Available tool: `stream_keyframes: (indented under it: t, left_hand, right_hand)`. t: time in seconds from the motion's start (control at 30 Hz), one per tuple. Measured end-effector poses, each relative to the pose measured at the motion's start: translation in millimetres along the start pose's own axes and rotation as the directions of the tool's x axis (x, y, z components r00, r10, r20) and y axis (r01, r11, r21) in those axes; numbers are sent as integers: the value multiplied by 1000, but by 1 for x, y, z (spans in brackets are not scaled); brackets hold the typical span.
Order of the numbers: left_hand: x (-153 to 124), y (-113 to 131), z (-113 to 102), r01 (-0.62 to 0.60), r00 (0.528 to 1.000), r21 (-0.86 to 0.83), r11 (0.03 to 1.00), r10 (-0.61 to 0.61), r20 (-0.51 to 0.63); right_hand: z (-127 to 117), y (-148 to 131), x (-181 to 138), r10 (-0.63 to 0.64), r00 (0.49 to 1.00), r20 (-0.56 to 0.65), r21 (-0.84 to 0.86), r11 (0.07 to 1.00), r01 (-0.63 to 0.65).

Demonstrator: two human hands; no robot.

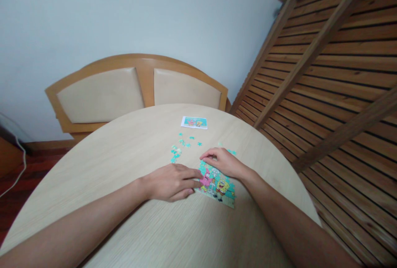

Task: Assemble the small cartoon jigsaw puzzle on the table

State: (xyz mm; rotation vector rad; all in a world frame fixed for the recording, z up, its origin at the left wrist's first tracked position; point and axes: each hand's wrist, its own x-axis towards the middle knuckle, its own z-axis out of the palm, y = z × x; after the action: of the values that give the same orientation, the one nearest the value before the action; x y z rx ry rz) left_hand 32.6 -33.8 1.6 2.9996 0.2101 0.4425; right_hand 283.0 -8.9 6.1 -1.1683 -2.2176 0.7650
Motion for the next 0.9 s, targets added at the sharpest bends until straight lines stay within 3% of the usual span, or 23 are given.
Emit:
stream_keyframes:
  t: [0.57, 0.9]
  left_hand:
    - [-1, -1, 2, -4, 999, 6, 1000, 4, -38]
    - [0, 1, -3, 15, 999, 28, 1000, -14, -42]
  right_hand:
    - [-3, 9, -1, 52, 998, 19, 97, 994, -53]
    - [-11, 10, -1, 81, 995, -62, 83, 994, -76]
